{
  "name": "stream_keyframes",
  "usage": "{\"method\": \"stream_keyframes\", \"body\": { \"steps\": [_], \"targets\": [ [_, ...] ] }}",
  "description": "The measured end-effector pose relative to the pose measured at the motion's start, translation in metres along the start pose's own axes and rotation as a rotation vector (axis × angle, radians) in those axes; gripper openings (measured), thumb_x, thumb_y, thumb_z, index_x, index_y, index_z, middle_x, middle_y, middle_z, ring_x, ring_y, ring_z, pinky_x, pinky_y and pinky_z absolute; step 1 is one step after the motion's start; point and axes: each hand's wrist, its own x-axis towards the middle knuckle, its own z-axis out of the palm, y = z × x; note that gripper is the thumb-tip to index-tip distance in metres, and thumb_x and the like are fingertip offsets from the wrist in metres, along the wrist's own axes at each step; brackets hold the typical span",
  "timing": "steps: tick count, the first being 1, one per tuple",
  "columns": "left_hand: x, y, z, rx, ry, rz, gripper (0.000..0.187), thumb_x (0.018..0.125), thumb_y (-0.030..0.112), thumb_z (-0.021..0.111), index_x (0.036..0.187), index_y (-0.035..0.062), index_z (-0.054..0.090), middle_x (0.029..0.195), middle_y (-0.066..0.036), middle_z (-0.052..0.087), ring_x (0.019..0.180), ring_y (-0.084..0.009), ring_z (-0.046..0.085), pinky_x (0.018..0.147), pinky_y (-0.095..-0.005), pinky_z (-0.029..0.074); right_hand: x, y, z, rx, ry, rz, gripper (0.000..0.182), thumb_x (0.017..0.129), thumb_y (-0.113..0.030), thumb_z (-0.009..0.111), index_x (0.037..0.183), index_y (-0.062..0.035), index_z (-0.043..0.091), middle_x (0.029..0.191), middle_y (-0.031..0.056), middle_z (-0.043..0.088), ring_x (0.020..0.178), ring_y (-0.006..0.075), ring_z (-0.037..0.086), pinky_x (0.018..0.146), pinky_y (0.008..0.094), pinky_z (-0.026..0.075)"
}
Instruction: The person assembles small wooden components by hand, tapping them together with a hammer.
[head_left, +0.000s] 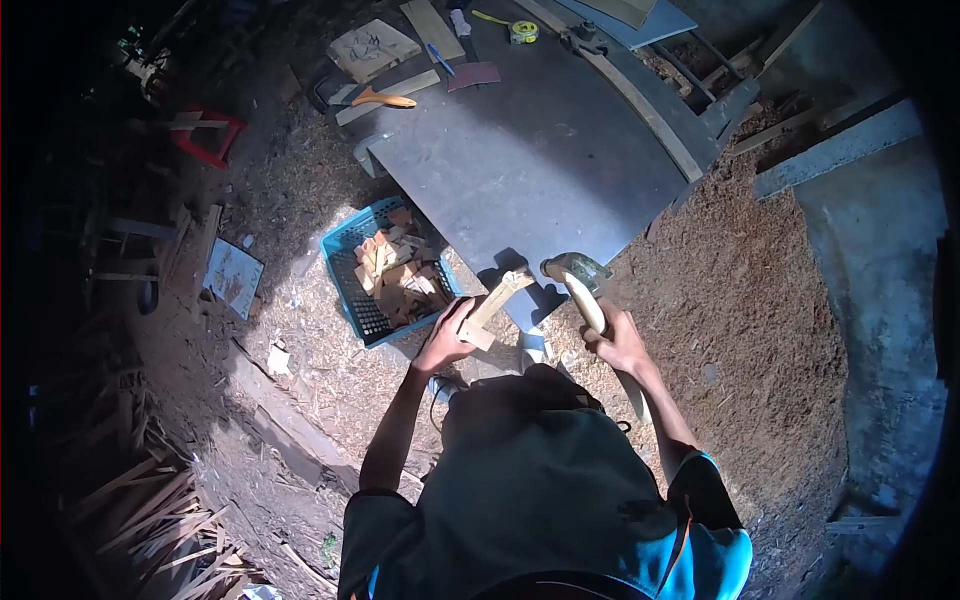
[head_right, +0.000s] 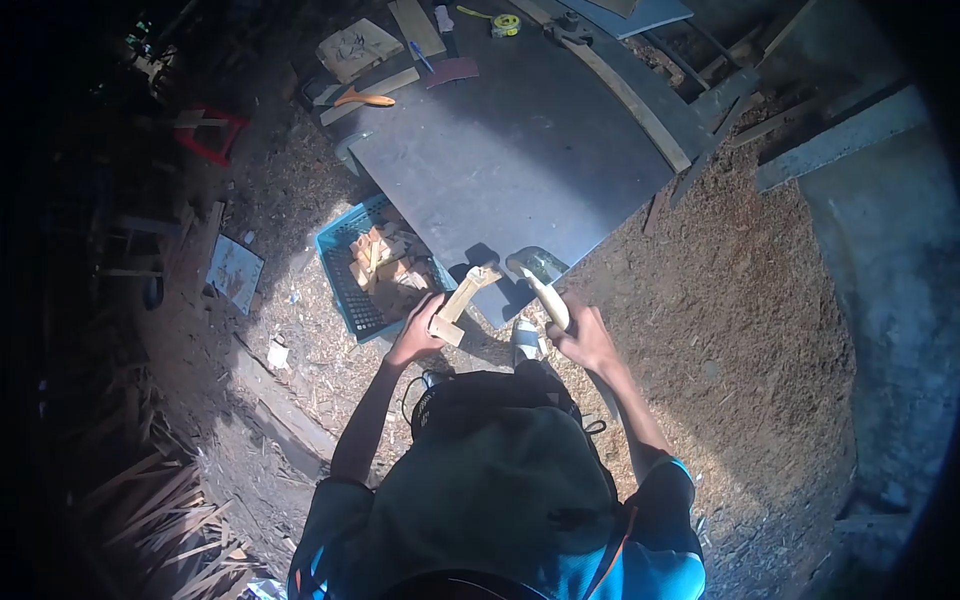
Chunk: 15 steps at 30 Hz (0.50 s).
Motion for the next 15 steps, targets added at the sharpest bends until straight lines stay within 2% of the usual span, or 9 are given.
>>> {"method": "stream_keyframes", "body": {
  "steps": [1, 3, 6, 7, 10, 11, 12, 14, 15],
  "targets": [
    [0.004, 0.007, 0.0, -0.066, 0.004, -0.025, 0.068, 0.063, 0.006, 0.068, 0.124, -0.0012, 0.038, 0.108, -0.022, 0.053, 0.101, -0.0377, 0.052, 0.085, -0.0388, 0.043, -0.008, 0.003, 0.006, 0.028, 0.038, 0.003, 0.035, 0.069, -0.01, 0.056, 0.101, 0.0047, 0.049, 0.07, 0.0227, 0.056, 0.064, 0.0279, 0.057, 0.063, 0.0409, 0.045],
    [0.006, 0.001, 0.008, -0.119, -0.047, -0.307, 0.069, 0.064, 0.01, 0.067, 0.126, 0.0002, 0.038, 0.111, -0.023, 0.052, 0.102, -0.0379, 0.051, 0.085, -0.0387, 0.043, -0.015, 0.009, 0.019, 0.052, 0.09, 0.05, 0.035, 0.07, -0.01, 0.057, 0.101, 0.005, 0.049, 0.071, 0.0245, 0.056, 0.066, 0.0299, 0.057, 0.066, 0.0417, 0.044],
    [0.003, -0.025, 0.025, 0.054, -0.16, -0.452, 0.058, 0.063, 0.018, 0.07, 0.113, -0.0023, 0.048, 0.102, -0.026, 0.055, 0.094, -0.0381, 0.055, 0.08, -0.0388, 0.046, -0.014, 0.0, 0.034, -0.039, 0.19, 0.012, 0.023, 0.071, -0.009, 0.06, 0.086, 0.0025, 0.048, 0.058, 0.0123, 0.046, 0.053, 0.0172, 0.047, 0.051, 0.0345, 0.041],
    [0.012, -0.002, 0.011, 0.04, -0.218, -0.451, 0.058, 0.061, 0.02, 0.072, 0.108, -0.0048, 0.05, 0.101, -0.028, 0.055, 0.093, -0.0386, 0.055, 0.079, -0.0388, 0.046, -0.019, -0.018, 0.031, -0.054, 0.143, 0.074, 0.027, 0.071, -0.009, 0.062, 0.092, 0.0036, 0.05, 0.059, 0.0153, 0.049, 0.054, 0.0216, 0.051, 0.052, 0.036, 0.041],
    [0.008, -0.018, 0.023, 0.086, -0.169, -0.319, 0.041, 0.06, 0.021, 0.073, 0.088, -0.0035, 0.057, 0.085, -0.023, 0.061, 0.08, -0.035, 0.061, 0.068, -0.0365, 0.049, -0.041, -0.062, 0.041, 0.021, 0.263, 0.035, 0.026, 0.071, -0.009, 0.062, 0.092, 0.0029, 0.053, 0.066, 0.0175, 0.054, 0.056, 0.0283, 0.055, 0.054, 0.0359, 0.042],
    [0.002, -0.036, 0.033, 0.041, -0.173, -0.293, 0.038, 0.061, 0.02, 0.073, 0.087, -0.0025, 0.058, 0.081, -0.021, 0.062, 0.077, -0.0337, 0.062, 0.066, -0.0359, 0.05, -0.045, -0.063, 0.049, -0.085, 0.392, -0.202, 0.022, 0.069, -0.007, 0.062, 0.088, 0.0013, 0.054, 0.072, 0.018, 0.058, 0.056, 0.0329, 0.055, 0.052, 0.0356, 0.042],
    [-0.004, -0.053, 0.043, 0.001, -0.176, -0.27, 0.036, 0.061, 0.02, 0.073, 0.086, -0.0016, 0.059, 0.078, -0.019, 0.063, 0.074, -0.0325, 0.063, 0.063, -0.0352, 0.05, -0.043, -0.044, 0.061, -0.131, 0.405, -0.362, 0.019, 0.068, -0.005, 0.06, 0.085, 0.0004, 0.054, 0.076, 0.0167, 0.059, 0.054, 0.0327, 0.055, 0.053, 0.0384, 0.043],
    [0.006, -0.035, 0.027, -0.14, -0.213, -0.313, 0.032, 0.061, 0.017, 0.071, 0.085, -0.0006, 0.059, 0.076, -0.016, 0.064, 0.074, -0.0285, 0.064, 0.063, -0.0336, 0.05, -0.032, -0.036, 0.064, -0.218, 0.414, -0.377, 0.032, 0.066, -0.006, 0.062, 0.097, 0.0022, 0.054, 0.066, 0.0233, 0.057, 0.063, 0.0337, 0.063, 0.056, 0.036, 0.049],
    [0.003, -0.045, 0.033, -0.158, -0.2, -0.337, 0.035, 0.06, 0.017, 0.071, 0.086, -0.0023, 0.058, 0.078, -0.017, 0.064, 0.077, -0.0278, 0.064, 0.065, -0.0338, 0.05, -0.013, -0.017, 0.068, -0.231, 0.291, -0.159, 0.032, 0.067, -0.006, 0.061, 0.096, 0.0025, 0.054, 0.066, 0.0234, 0.057, 0.061, 0.0329, 0.063, 0.054, 0.0361, 0.049]
  ]
}}
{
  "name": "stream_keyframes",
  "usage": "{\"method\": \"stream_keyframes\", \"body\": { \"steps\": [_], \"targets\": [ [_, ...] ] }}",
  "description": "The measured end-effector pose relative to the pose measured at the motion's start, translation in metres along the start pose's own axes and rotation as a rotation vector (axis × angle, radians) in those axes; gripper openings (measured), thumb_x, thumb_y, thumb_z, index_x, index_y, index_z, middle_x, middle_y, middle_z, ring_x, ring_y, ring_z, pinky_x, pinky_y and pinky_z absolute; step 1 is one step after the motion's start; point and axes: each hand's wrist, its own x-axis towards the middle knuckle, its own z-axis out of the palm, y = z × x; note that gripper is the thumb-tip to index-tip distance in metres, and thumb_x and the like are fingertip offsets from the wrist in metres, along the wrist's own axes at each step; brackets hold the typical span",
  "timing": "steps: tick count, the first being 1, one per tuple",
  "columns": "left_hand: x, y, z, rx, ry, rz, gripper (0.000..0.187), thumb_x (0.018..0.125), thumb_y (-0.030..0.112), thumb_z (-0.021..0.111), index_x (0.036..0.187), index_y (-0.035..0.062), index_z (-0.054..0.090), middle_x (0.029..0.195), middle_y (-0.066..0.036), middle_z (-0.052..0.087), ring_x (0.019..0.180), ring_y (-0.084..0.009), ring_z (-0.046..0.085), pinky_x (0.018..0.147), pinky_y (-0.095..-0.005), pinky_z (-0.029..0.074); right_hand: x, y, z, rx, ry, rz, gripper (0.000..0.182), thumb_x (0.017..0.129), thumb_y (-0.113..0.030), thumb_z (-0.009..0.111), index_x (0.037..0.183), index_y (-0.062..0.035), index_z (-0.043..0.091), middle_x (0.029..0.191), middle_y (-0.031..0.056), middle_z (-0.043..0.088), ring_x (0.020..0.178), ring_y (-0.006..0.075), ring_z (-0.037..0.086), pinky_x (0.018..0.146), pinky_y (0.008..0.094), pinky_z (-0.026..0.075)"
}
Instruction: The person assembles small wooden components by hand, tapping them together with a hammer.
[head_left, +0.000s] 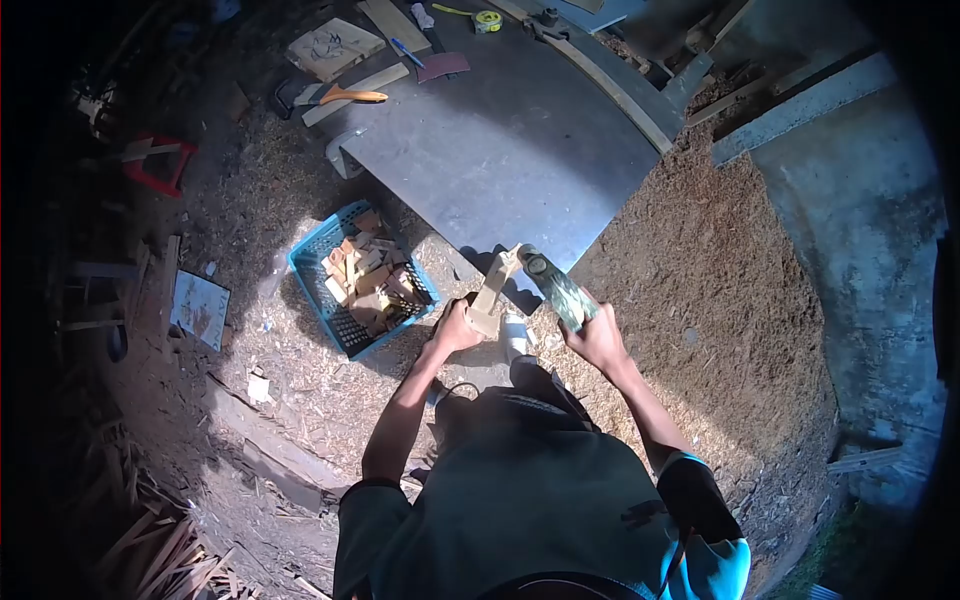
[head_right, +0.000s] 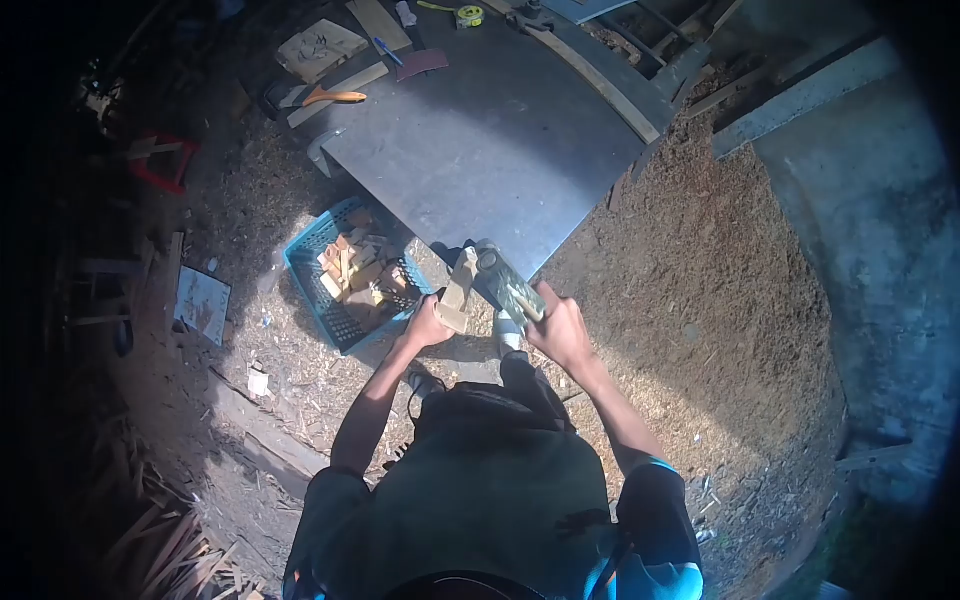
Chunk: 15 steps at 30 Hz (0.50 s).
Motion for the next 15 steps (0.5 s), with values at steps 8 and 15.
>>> {"method": "stream_keyframes", "body": {
  "steps": [8, 15],
  "targets": [
    [-0.003, -0.008, 0.011, -0.018, 0.006, -0.114, 0.048, 0.059, 0.019, 0.074, 0.095, -0.0025, 0.051, 0.091, -0.019, 0.06, 0.087, -0.029, 0.061, 0.075, -0.0351, 0.048, -0.01, -0.02, -0.02, 0.129, 0.197, -0.246, 0.034, 0.067, -0.001, 0.06, 0.101, -0.0004, 0.053, 0.072, 0.0191, 0.059, 0.065, 0.039, 0.059, 0.059, 0.04, 0.049],
    [-0.004, -0.024, 0.016, -0.081, -0.006, -0.164, 0.047, 0.06, 0.014, 0.07, 0.097, -0.0049, 0.048, 0.09, -0.017, 0.06, 0.085, -0.025, 0.061, 0.074, -0.032, 0.048, 0.016, -0.025, -0.011, 0.093, -0.058, 0.156, 0.026, 0.068, -0.005, 0.06, 0.092, 0.0026, 0.054, 0.065, 0.0231, 0.057, 0.065, 0.034, 0.062, 0.058, 0.0384, 0.047]
  ]
}}
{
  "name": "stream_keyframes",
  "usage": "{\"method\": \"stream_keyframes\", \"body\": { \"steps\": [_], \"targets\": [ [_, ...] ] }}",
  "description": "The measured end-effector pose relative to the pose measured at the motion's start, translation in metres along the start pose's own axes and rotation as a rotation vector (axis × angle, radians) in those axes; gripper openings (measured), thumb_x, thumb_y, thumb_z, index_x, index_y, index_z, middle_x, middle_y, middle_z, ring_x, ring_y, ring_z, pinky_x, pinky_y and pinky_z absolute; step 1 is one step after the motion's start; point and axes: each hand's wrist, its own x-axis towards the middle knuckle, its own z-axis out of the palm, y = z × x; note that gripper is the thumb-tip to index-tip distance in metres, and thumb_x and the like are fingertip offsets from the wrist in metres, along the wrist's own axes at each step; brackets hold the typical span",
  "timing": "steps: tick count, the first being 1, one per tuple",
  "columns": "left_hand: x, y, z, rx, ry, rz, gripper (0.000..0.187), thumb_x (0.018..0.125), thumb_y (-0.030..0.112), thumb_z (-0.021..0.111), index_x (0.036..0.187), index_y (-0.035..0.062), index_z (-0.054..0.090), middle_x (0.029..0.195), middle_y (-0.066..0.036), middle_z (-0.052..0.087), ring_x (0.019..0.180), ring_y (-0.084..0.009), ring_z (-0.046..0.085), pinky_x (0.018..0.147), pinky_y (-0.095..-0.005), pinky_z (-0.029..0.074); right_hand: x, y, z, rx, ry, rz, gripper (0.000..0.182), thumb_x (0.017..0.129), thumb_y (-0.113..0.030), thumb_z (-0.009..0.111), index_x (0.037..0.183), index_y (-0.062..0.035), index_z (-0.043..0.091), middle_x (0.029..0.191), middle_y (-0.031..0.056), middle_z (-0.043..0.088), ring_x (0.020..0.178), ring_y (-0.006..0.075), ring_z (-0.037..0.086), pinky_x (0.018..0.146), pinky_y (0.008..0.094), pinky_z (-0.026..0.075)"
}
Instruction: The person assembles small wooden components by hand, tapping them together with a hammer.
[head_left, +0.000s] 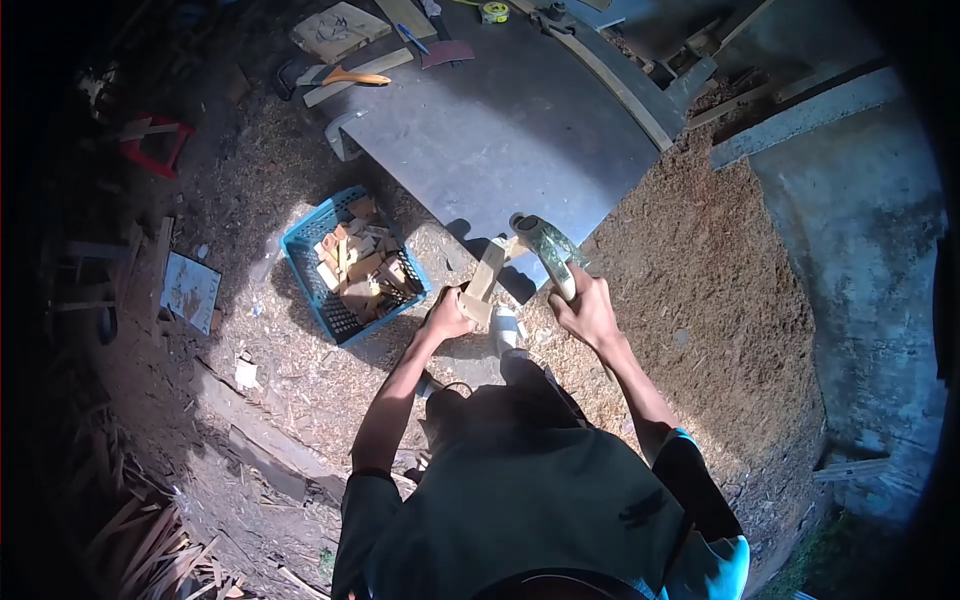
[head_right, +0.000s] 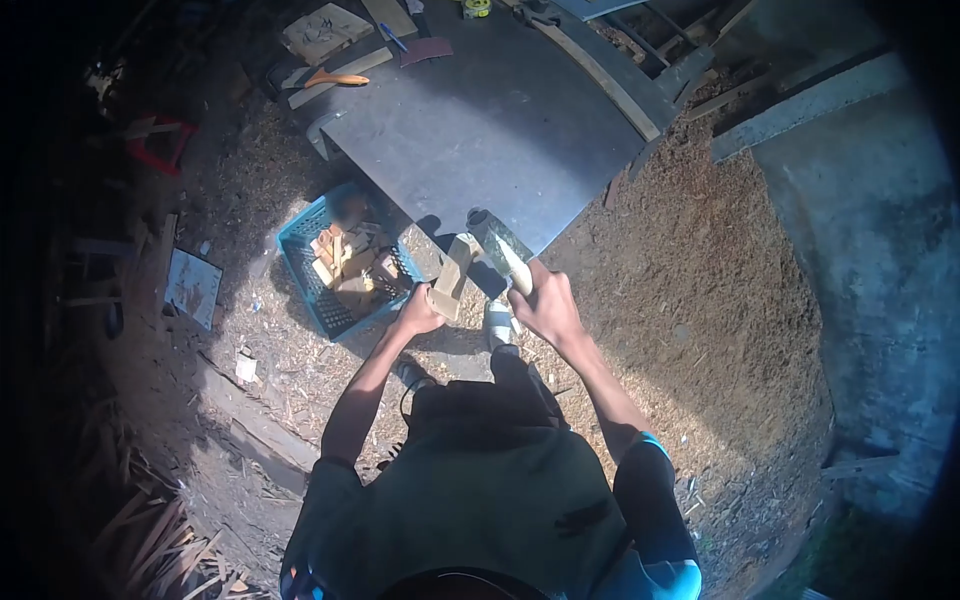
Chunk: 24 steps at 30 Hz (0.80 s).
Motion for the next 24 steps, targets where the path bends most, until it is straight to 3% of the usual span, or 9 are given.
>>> {"method": "stream_keyframes", "body": {
  "steps": [2, 6, 8, 12, 15, 16, 17, 21, 24],
  "targets": [
    [-0.006, 0.009, -0.003, -0.04, -0.088, 0.058, 0.055, 0.061, 0.015, 0.07, 0.104, -0.0063, 0.043, 0.096, -0.019, 0.058, 0.088, -0.0247, 0.06, 0.076, -0.0328, 0.047, -0.021, -0.018, -0.004, -0.049, 0.251, -0.448, 0.028, 0.067, -0.006, 0.06, 0.094, -0.0005, 0.054, 0.067, 0.0211, 0.057, 0.067, 0.0383, 0.06, 0.059, 0.039, 0.048],
    [0.002, -0.016, 0.006, 0.031, 0.035, 0.114, 0.054, 0.062, 0.012, 0.067, 0.106, -0.0078, 0.041, 0.096, -0.019, 0.058, 0.086, -0.0227, 0.06, 0.073, -0.0313, 0.048, 0.01, 0.04, 0.016, -0.142, -0.057, 0.055, 0.029, 0.067, -0.011, 0.058, 0.094, 0.0, 0.054, 0.066, 0.0222, 0.057, 0.067, 0.04, 0.059, 0.062, 0.0407, 0.048],
    [0.012, -0.014, -0.002, -0.028, -0.032, 0.123, 0.059, 0.061, 0.013, 0.068, 0.108, -0.0067, 0.039, 0.097, -0.018, 0.057, 0.089, -0.0244, 0.058, 0.077, -0.0326, 0.047, 0.011, 0.034, 0.009, -0.032, 0.078, -0.028, 0.024, 0.068, -0.013, 0.056, 0.086, 0.0024, 0.052, 0.056, 0.0181, 0.053, 0.05, 0.0259, 0.054, 0.055, 0.0361, 0.046],
    [0.004, -0.044, 0.015, -0.043, 0.051, 0.135, 0.039, 0.064, 0.011, 0.069, 0.095, -0.0019, 0.05, 0.088, -0.01, 0.06, 0.084, -0.0181, 0.059, 0.076, -0.0303, 0.047, -0.01, 0.025, -0.001, -0.034, 0.371, -0.266, 0.025, 0.067, -0.013, 0.061, 0.089, -0.0023, 0.056, 0.079, 0.0207, 0.057, 0.058, 0.0287, 0.056, 0.056, 0.035, 0.045],
    [0.012, -0.047, 0.018, -0.105, 0.172, 0.19, 0.029, 0.065, 0.009, 0.069, 0.09, 0.0003, 0.058, 0.084, -0.006, 0.064, 0.08, -0.0137, 0.061, 0.073, -0.0282, 0.048, -0.008, 0.034, 0.01, -0.15, 0.184, -0.432, 0.028, 0.067, -0.013, 0.063, 0.091, 0.0001, 0.055, 0.085, 0.0207, 0.06, 0.066, 0.0337, 0.059, 0.057, 0.0358, 0.046],
    [0.006, -0.027, 0.011, -0.153, 0.101, 0.171, 0.03, 0.065, 0.009, 0.069, 0.092, 0.0003, 0.059, 0.085, -0.006, 0.064, 0.08, -0.0132, 0.061, 0.073, -0.0278, 0.048, 0.002, 0.031, 0.011, -0.088, -0.124, 0.072, 0.03, 0.066, -0.013, 0.061, 0.092, 0.0021, 0.054, 0.075, 0.0216, 0.059, 0.063, 0.031, 0.059, 0.059, 0.0354, 0.046],
    [0.0, -0.006, 0.003, -0.199, 0.03, 0.149, 0.031, 0.065, 0.009, 0.069, 0.093, 0.0003, 0.06, 0.085, -0.007, 0.064, 0.08, -0.0128, 0.061, 0.074, -0.0275, 0.047, 0.006, 0.038, 0.011, -0.052, -0.13, 0.125, 0.028, 0.066, -0.012, 0.06, 0.089, 0.0026, 0.054, 0.069, 0.0205, 0.057, 0.061, 0.0276, 0.058, 0.058, 0.0346, 0.046],
    [0.002, -0.029, 0.01, -0.273, -0.027, 0.196, 0.027, 0.068, 0.01, 0.066, 0.093, -0.0005, 0.061, 0.081, -0.005, 0.063, 0.073, -0.0107, 0.059, 0.067, -0.0265, 0.047, 0.008, 0.035, -0.004, 0.195, 0.153, 0.004, 0.018, 0.068, -0.012, 0.058, 0.075, 0.004, 0.054, 0.056, 0.0114, 0.052, 0.054, 0.0181, 0.051, 0.055, 0.0317, 0.043],
    [-0.012, 0.035, -0.014, -0.551, -0.093, 0.098, 0.022, 0.067, 0.01, 0.069, 0.083, -0.0006, 0.059, 0.075, -0.006, 0.062, 0.067, -0.0115, 0.058, 0.06, -0.0271, 0.048, 0.045, 0.047, -0.024, 0.002, 0.269, 0.003, 0.026, 0.069, -0.013, 0.06, 0.088, 0.0021, 0.053, 0.066, 0.0181, 0.059, 0.06, 0.0319, 0.059, 0.062, 0.039, 0.046]
  ]
}}
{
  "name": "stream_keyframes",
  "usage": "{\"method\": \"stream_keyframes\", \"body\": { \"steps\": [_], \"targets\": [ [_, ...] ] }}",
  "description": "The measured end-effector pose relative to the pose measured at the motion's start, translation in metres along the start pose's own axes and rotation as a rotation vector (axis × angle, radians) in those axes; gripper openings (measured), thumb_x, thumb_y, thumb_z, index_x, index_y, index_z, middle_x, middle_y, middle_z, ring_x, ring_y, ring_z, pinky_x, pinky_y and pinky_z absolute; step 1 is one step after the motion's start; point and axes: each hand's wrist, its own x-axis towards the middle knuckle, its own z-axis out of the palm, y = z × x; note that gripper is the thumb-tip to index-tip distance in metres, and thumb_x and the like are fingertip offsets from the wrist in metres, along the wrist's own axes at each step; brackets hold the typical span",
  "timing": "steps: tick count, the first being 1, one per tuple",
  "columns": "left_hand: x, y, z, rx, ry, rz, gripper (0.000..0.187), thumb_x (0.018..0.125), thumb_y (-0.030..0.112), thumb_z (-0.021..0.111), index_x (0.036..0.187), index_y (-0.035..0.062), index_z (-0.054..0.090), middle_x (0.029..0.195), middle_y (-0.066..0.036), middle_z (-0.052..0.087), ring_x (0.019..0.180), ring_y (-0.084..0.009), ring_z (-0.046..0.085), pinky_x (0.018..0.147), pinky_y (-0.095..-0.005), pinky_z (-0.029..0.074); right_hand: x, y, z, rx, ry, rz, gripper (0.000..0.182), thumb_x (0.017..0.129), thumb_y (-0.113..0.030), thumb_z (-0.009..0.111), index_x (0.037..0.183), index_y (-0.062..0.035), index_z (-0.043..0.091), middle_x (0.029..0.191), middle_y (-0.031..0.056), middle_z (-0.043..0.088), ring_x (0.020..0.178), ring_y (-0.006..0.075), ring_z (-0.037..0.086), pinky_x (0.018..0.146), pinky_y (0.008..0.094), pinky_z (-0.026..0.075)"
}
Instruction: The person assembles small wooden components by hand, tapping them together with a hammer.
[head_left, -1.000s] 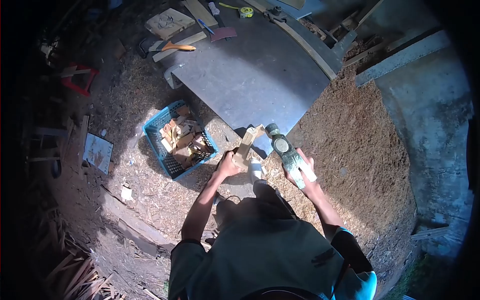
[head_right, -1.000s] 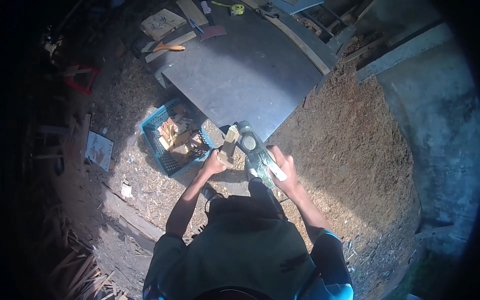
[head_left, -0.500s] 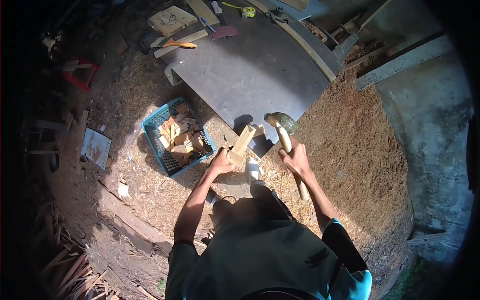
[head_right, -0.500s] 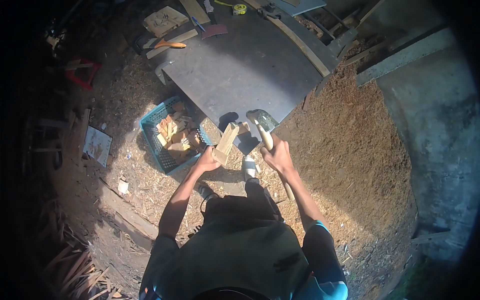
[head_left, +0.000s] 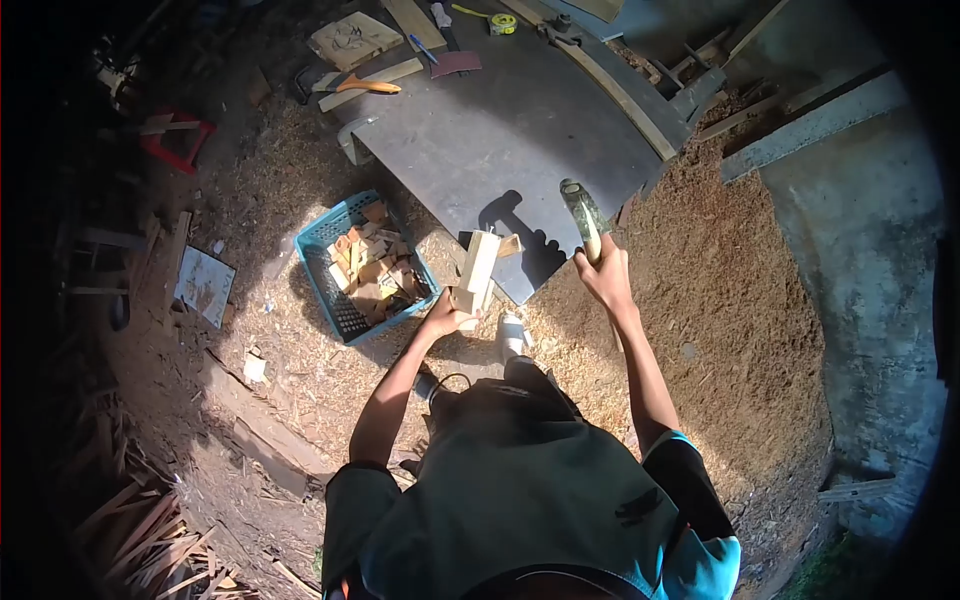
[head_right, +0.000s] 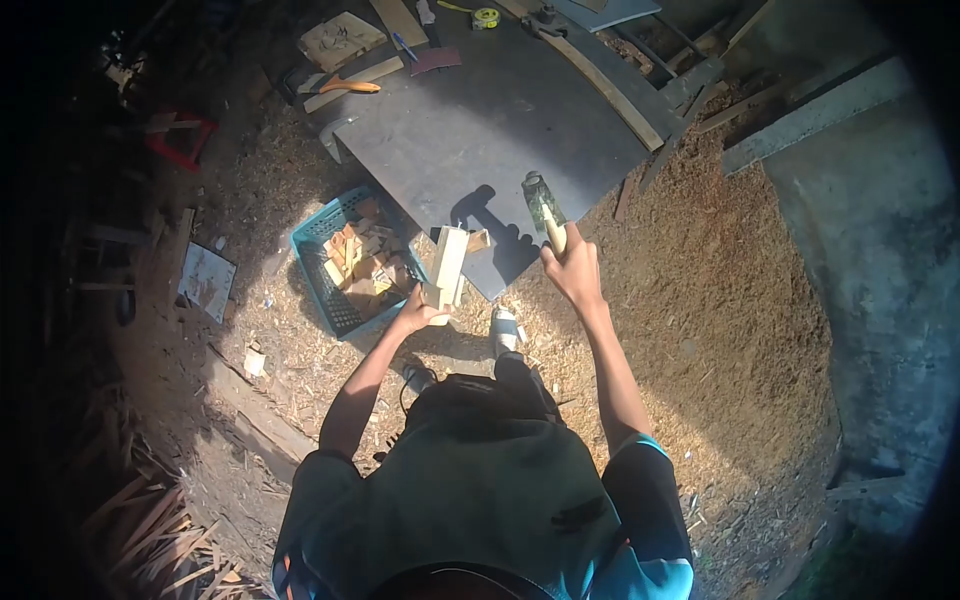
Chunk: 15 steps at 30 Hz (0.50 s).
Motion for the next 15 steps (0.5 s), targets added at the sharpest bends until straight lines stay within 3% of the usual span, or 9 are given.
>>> {"method": "stream_keyframes", "body": {
  "steps": [2, 3, 4, 8, 12, 15],
  "targets": [
    [-0.009, 0.013, 0.008, -0.214, 0.06, -0.061, 0.02, 0.07, 0.01, 0.068, 0.085, 0.0008, 0.06, 0.075, -0.005, 0.061, 0.061, -0.0125, 0.059, 0.053, -0.0246, 0.048, 0.029, 0.003, -0.001, -0.19, 0.027, -0.029, 0.031, 0.07, -0.016, 0.064, 0.094, 0.0009, 0.053, 0.07, 0.0204, 0.061, 0.068, 0.0384, 0.06, 0.065, 0.0428, 0.047],
    [-0.012, 0.02, 0.01, -0.206, 0.077, -0.074, 0.02, 0.07, 0.01, 0.068, 0.087, 0.0012, 0.06, 0.075, -0.005, 0.061, 0.061, -0.0127, 0.059, 0.054, -0.0248, 0.048, 0.044, 0.019, 0.005, -0.258, 0.065, -0.162, 0.033, 0.071, -0.022, 0.066, 0.093, -0.0001, 0.055, 0.072, 0.0205, 0.061, 0.071, 0.0386, 0.06, 0.066, 0.0441, 0.048],
    [-0.017, 0.032, 0.011, -0.198, 0.1, -0.09, 0.021, 0.071, 0.011, 0.068, 0.088, 0.0016, 0.06, 0.075, -0.004, 0.06, 0.062, -0.013, 0.059, 0.054, -0.0249, 0.048, 0.058, 0.018, 0.008, -0.334, -0.028, -0.128, 0.034, 0.072, -0.026, 0.067, 0.093, -0.0016, 0.055, 0.077, 0.0206, 0.062, 0.074, 0.0373, 0.061, 0.067, 0.044, 0.049],
    [-0.025, 0.042, -0.009, -0.16, 0.006, -0.075, 0.045, 0.071, 0.014, 0.064, 0.114, 0.0048, 0.052, 0.085, -0.004, 0.058, 0.067, -0.0117, 0.056, 0.06, -0.0242, 0.048, 0.081, 0.017, 0.034, -0.418, 0.01, -0.163, 0.036, 0.07, -0.029, 0.069, 0.095, -0.0063, 0.058, 0.083, 0.0171, 0.063, 0.077, 0.035, 0.061, 0.067, 0.043, 0.048],
    [-0.052, 0.099, -0.006, -0.296, -0.049, -0.061, 0.045, 0.072, 0.013, 0.062, 0.115, 0.004, 0.049, 0.08, -0.003, 0.055, 0.066, -0.011, 0.055, 0.059, -0.0245, 0.049, 0.086, 0.022, 0.056, -0.4, 0.018, -0.251, 0.036, 0.066, -0.025, 0.071, 0.095, -0.0067, 0.059, 0.086, 0.0156, 0.061, 0.082, 0.0334, 0.059, 0.072, 0.0425, 0.047],
    [-0.068, 0.131, -0.001, -0.373, -0.085, 0.016, 0.045, 0.071, 0.016, 0.062, 0.112, 0.0038, 0.051, 0.079, -0.003, 0.054, 0.069, -0.0099, 0.053, 0.06, -0.0233, 0.045, 0.078, 0.021, 0.061, -0.417, 0.096, -0.313, 0.037, 0.067, -0.024, 0.072, 0.096, -0.006, 0.06, 0.095, 0.0137, 0.053, 0.092, 0.0311, 0.05, 0.08, 0.0412, 0.04]
  ]
}}
